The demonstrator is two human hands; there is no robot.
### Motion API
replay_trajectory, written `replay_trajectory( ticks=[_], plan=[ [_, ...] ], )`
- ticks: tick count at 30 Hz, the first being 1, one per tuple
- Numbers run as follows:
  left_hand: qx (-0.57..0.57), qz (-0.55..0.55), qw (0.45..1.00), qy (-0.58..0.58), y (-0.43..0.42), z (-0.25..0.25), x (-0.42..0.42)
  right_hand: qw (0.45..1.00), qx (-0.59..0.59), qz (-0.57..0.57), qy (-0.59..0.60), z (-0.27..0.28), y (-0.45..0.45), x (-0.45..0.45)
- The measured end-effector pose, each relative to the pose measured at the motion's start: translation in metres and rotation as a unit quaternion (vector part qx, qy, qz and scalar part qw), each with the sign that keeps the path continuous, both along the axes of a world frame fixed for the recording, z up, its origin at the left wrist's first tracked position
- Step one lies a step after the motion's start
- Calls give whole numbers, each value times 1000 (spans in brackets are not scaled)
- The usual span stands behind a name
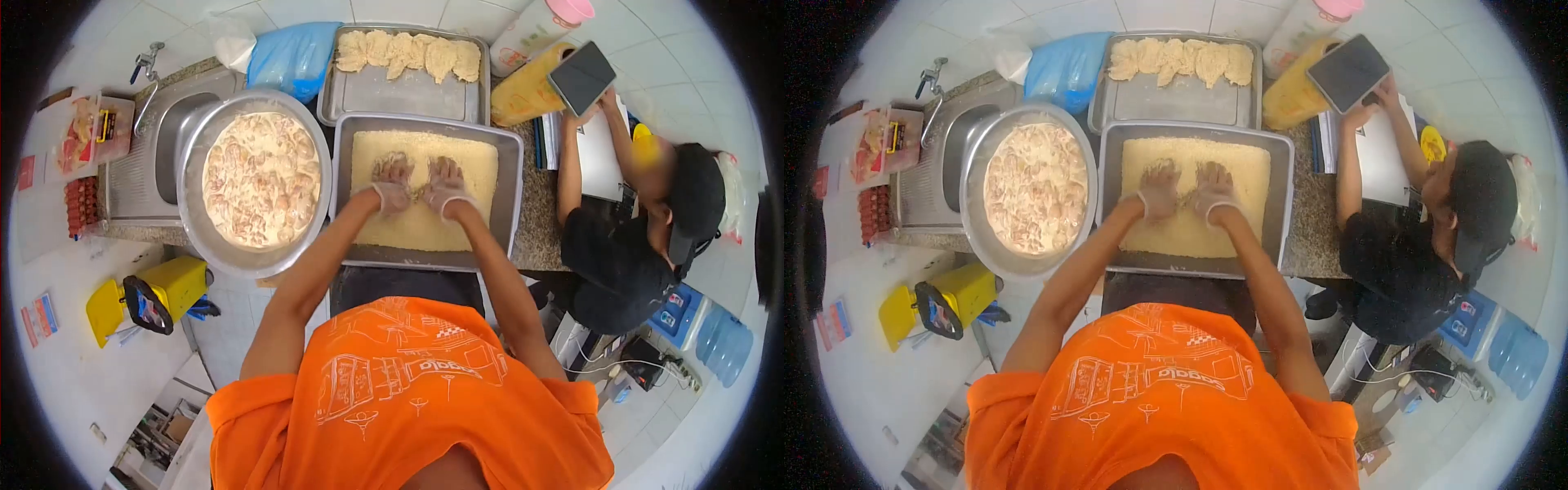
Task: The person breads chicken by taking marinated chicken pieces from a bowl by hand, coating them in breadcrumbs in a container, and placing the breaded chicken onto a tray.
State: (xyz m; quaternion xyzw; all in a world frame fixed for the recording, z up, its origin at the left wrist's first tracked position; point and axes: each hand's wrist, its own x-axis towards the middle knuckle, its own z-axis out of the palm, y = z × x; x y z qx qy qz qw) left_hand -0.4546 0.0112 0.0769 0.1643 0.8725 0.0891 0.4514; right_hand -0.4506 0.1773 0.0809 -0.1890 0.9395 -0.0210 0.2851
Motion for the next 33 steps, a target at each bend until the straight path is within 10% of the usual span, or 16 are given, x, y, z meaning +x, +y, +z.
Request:
replay_trajectory(
  ticks=[4,8,11,15,19,25,30,33],
  plan=[
    [77,103,991,36,-31,-22,-3,985,-4,-46,-167,67,15,-7],
    [70,158,980,99,-25,-42,11,989,-33,-131,-62,32,16,2],
    [168,155,951,208,-8,40,-4,977,-110,-179,39,56,7,-9],
    [221,-45,852,472,-9,-16,29,949,5,66,307,16,13,36],
    [228,-52,931,280,-19,-23,85,981,3,110,160,33,24,55],
    [64,182,980,55,-30,70,78,942,-38,-300,-148,68,49,56],
    [216,276,935,-60,6,-126,113,775,-275,-518,-235,19,30,65],
    [246,384,886,85,12,83,67,751,-338,-537,-183,6,39,63]
  ],
)
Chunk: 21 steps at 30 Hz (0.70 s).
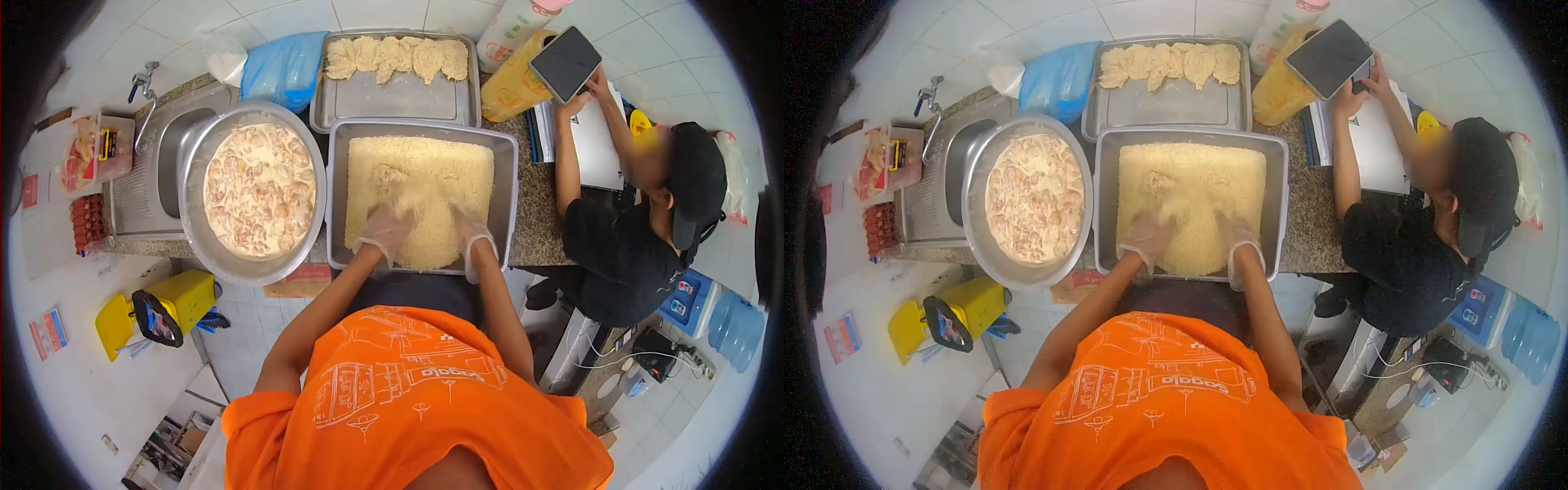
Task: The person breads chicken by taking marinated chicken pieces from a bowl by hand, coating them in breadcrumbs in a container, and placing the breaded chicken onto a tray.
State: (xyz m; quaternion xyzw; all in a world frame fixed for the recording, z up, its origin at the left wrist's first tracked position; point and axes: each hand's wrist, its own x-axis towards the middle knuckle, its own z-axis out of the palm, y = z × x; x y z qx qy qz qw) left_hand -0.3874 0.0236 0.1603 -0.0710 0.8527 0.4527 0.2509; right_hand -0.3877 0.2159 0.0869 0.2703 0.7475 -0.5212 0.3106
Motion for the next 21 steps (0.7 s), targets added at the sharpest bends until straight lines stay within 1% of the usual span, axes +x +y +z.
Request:
replay_trajectory(
  ticks=[1,2,3,5,6,8,9,11,12,13,14,15,16,17,18,19,20,21],
  plan=[
    [-75,-17,995,60,0,-15,-14,991,110,76,-6,44,-7,-24],
    [-155,-27,981,116,-1,-31,-28,964,216,152,-14,63,-14,-40],
    [-228,-41,956,180,0,-50,-40,953,244,178,13,50,-25,-51],
    [-315,-144,917,199,4,-109,-24,921,299,239,67,13,-48,-62],
    [-357,-195,889,212,3,-126,-29,896,339,262,117,0,-52,-54],
    [-299,-245,907,166,-3,-104,-47,829,411,311,216,-17,-55,-31],
    [-263,-281,914,128,-6,-91,-34,842,386,335,174,-13,-55,-26],
    [-262,-260,923,106,1,-89,-49,855,347,368,118,-2,-49,-52],
    [-260,-248,929,91,4,-88,-49,840,364,383,118,-1,-49,-35],
    [-279,-264,918,97,3,-92,-41,824,383,397,127,0,-50,-20],
    [-300,-281,905,107,0,-100,-27,808,402,407,140,-1,-52,-20],
    [-321,-298,892,112,-5,-115,-16,801,398,430,121,4,-55,-30],
    [-241,-335,911,19,-14,-154,-27,794,393,453,100,13,-57,-41],
    [-150,-369,913,-88,-26,-203,-31,787,381,481,68,20,-59,-34],
    [-143,-371,911,-107,-27,-200,-29,793,346,499,42,15,-53,-43],
    [-136,-372,909,-127,-27,-196,-28,783,354,510,47,9,-50,-41],
    [-214,-349,910,-64,-16,-134,-29,772,364,519,51,-2,-47,-35],
    [-292,-323,900,6,-11,-98,-37,764,375,522,57,-8,-47,-39]
  ],
)
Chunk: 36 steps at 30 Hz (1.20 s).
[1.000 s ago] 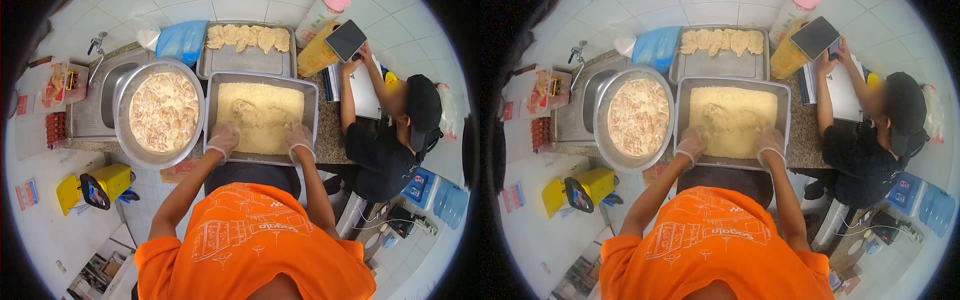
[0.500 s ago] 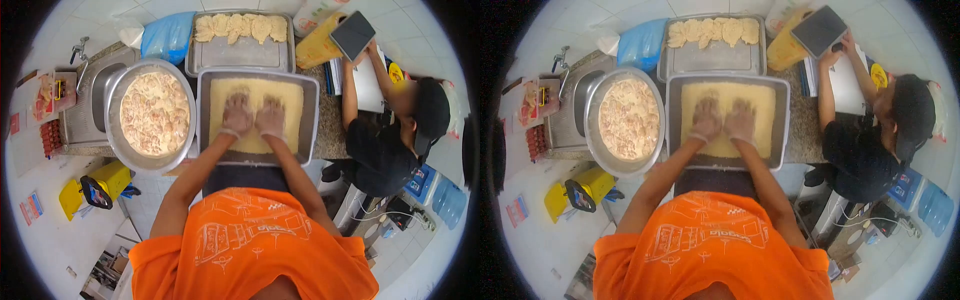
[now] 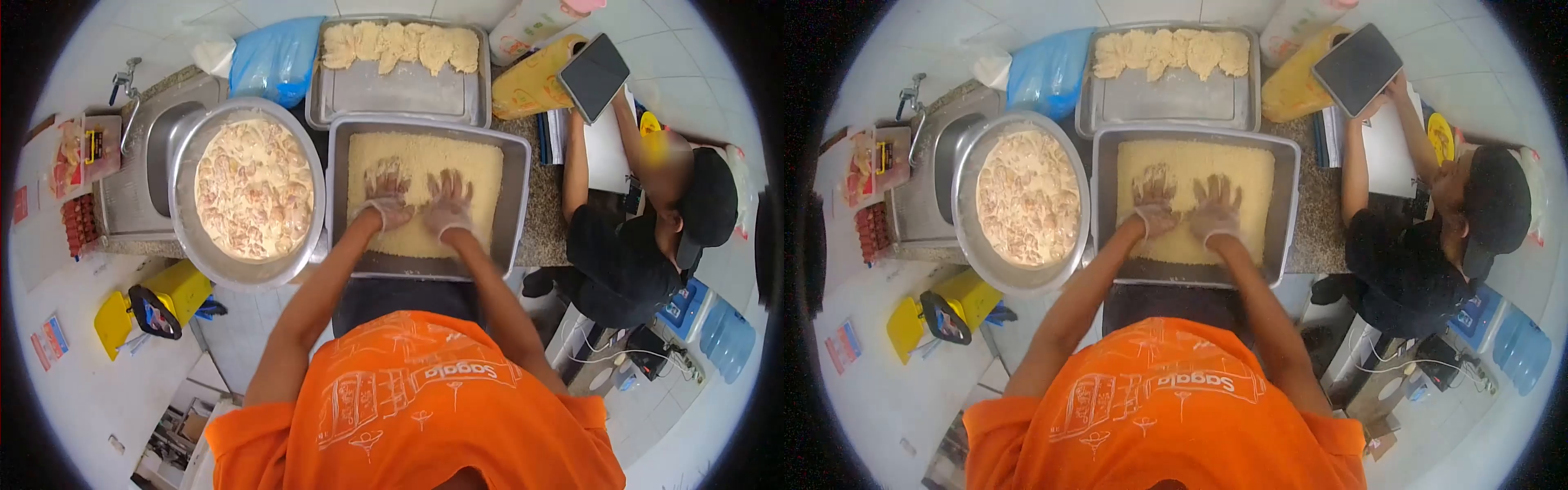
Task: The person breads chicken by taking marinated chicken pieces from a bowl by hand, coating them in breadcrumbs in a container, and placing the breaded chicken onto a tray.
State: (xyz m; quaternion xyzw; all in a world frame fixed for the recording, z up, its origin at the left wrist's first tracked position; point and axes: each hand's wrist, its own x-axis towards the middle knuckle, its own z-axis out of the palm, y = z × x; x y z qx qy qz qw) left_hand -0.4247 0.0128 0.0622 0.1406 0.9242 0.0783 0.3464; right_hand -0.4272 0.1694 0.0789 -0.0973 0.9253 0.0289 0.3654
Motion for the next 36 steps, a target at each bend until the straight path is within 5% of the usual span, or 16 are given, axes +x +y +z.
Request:
replay_trajectory(
  ticks=[5,8,11,14,17,19,23,26,30,36],
  plan=[
    [66,-23,984,164,-13,4,12,994,-96,-7,-51,13,20,-26],
    [87,45,990,107,-24,38,-14,945,-292,-148,-2,20,59,-18],
    [15,71,997,30,-41,17,-27,964,-85,-251,-1,88,49,-9],
    [3,51,998,33,-34,19,-18,958,-46,-282,23,63,32,-6],
    [117,151,981,44,-34,20,-17,967,-116,-222,51,23,45,-3],
    [228,175,952,106,-39,27,-6,956,-160,-230,87,56,40,9],
    [250,196,942,111,-39,112,15,960,-161,-207,95,158,27,19],
    [252,156,938,180,-39,119,18,924,-254,-151,242,156,40,33],
    [284,144,931,178,-29,104,16,909,-290,-151,257,98,48,29],
    [320,134,916,201,-37,152,-24,903,-317,-111,269,147,47,-13]
  ],
)
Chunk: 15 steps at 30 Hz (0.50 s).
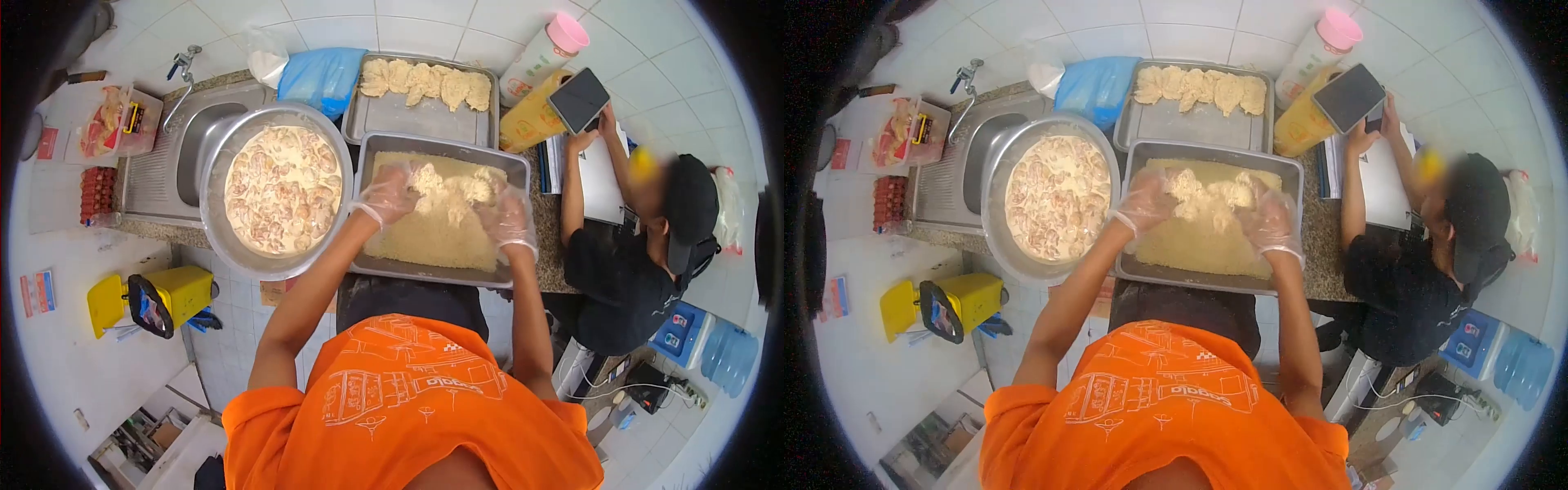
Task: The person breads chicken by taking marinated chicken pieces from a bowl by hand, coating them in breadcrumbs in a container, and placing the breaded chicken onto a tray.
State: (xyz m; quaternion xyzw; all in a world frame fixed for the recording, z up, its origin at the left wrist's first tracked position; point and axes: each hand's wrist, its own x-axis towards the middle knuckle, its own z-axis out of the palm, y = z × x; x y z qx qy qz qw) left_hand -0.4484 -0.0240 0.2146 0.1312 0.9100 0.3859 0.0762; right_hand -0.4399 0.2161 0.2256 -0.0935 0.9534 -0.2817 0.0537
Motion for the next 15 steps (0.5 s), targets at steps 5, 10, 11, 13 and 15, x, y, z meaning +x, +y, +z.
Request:
replay_trajectory(
  ticks=[5,10,11,13,15],
  plan=[
    [-50,-10,996,72,-19,63,-53,999,-12,-5,41,56,-29,-63],
    [-75,-17,995,69,-53,65,-110,993,80,75,50,46,-66,-132],
    [-113,-24,991,60,-63,46,-122,988,113,100,22,46,-77,-142],
    [-131,-40,990,-11,-81,17,-146,967,169,174,-76,38,-97,-167],
    [-130,-68,985,-88,-98,-6,-170,950,173,218,-141,12,-115,-197]
  ],
)
